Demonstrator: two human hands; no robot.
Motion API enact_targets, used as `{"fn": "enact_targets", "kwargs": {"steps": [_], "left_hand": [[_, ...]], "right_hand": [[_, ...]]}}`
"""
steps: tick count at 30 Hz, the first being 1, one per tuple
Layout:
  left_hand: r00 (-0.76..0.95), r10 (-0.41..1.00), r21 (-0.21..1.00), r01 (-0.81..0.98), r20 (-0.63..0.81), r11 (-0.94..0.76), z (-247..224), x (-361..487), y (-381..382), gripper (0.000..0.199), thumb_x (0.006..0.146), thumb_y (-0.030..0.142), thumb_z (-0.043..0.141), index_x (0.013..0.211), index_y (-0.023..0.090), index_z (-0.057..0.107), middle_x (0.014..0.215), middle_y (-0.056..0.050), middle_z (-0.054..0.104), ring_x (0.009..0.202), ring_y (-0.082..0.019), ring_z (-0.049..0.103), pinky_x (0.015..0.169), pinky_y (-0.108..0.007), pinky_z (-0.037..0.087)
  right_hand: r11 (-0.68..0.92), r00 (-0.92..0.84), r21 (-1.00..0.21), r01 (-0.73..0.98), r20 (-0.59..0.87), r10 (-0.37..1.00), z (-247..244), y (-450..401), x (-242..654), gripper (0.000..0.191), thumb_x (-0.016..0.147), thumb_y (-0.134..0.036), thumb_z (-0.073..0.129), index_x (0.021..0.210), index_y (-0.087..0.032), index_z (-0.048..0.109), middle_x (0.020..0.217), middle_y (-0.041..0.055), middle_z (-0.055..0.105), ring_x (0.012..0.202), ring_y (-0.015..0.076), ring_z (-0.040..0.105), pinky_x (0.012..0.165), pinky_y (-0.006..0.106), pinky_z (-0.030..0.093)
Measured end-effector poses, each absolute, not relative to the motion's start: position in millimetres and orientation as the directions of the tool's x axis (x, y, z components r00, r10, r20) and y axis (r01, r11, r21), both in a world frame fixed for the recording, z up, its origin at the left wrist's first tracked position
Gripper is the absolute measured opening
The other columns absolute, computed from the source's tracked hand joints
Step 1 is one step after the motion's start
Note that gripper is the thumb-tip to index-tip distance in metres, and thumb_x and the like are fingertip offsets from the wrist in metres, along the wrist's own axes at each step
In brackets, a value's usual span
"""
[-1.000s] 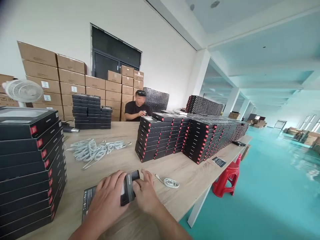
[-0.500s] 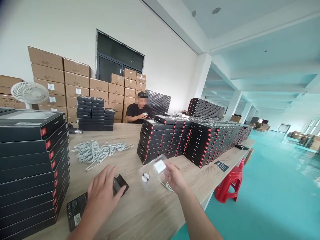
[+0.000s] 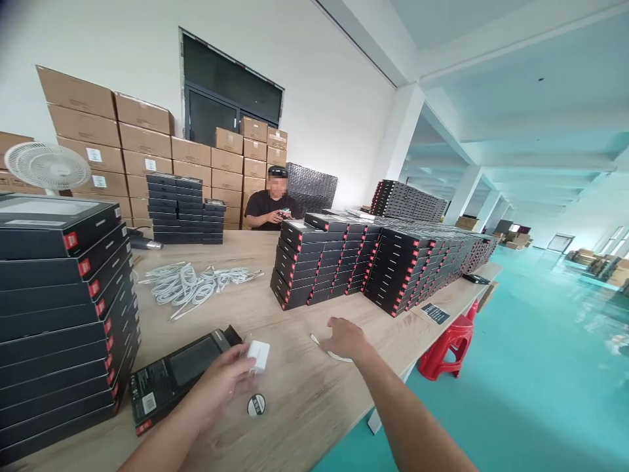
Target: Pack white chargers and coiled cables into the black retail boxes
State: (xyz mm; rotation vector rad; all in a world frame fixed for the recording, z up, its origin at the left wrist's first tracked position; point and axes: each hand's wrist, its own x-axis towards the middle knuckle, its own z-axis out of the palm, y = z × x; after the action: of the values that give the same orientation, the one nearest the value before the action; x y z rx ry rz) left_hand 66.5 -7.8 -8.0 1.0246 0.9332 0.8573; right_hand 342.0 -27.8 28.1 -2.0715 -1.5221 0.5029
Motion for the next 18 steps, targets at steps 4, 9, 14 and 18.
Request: {"fn": "enact_targets", "kwargs": {"steps": [4, 9, 14, 18], "left_hand": [[0.264, 0.946, 0.962, -0.143, -0.189, 0.232, -10.8, 66.6, 3.1, 0.040, 0.075, 0.026, 0.065, 0.113, 0.016, 0.057, 0.121, -0.015, 0.067, 0.098, -0.024, 0.069, 0.079, -0.034, 0.058], [0.201, 0.975, 0.960, 0.279, -0.095, 0.036, -2.1, 67.8, -6.4, 0.076, 0.084, 0.023, 0.051, 0.151, 0.008, 0.019, 0.130, -0.019, 0.063, 0.111, -0.025, 0.066, 0.092, -0.035, 0.051], [0.270, 0.961, 0.597, 0.781, -0.060, -0.182, 19.3, 65.1, -26.6, 0.077, 0.094, 0.048, 0.034, 0.153, 0.001, 0.017, 0.109, -0.024, 0.071, 0.109, -0.039, 0.066, 0.086, -0.044, 0.046], [0.277, 0.959, 0.518, 0.829, -0.056, -0.209, 17.4, 63.8, -28.1, 0.071, 0.094, 0.044, 0.037, 0.152, 0.005, 0.024, 0.112, -0.023, 0.071, 0.108, -0.037, 0.066, 0.082, -0.040, 0.045]], "right_hand": [[-0.263, 0.297, -0.523, 0.811, -0.019, 0.955, 17.4, -30.1, 355.6, 0.028, 0.047, -0.010, 0.074, 0.073, -0.020, 0.067, 0.094, 0.0100, 0.072, 0.100, 0.0322, 0.063, 0.083, 0.036, 0.041], [-0.175, 0.312, -0.692, 0.700, 0.077, 0.947, 19.0, -21.7, 345.9, 0.006, 0.067, -0.024, 0.056, 0.065, -0.019, 0.059, 0.078, 0.0082, 0.067, 0.081, 0.0242, 0.062, 0.070, 0.032, 0.040], [-0.047, 0.347, -0.921, 0.387, 0.098, 0.933, 22.2, -8.3, 313.6, 0.028, 0.080, -0.036, 0.034, 0.070, -0.019, 0.054, 0.070, 0.0062, 0.063, 0.049, 0.0137, 0.048, 0.049, 0.028, 0.035], [0.036, 0.331, -0.984, 0.177, 0.094, 0.939, 13.3, -16.0, 279.0, 0.033, 0.077, -0.048, 0.050, 0.087, -0.018, 0.056, 0.072, 0.0039, 0.064, 0.047, 0.0107, 0.042, 0.045, 0.025, 0.034]]}}
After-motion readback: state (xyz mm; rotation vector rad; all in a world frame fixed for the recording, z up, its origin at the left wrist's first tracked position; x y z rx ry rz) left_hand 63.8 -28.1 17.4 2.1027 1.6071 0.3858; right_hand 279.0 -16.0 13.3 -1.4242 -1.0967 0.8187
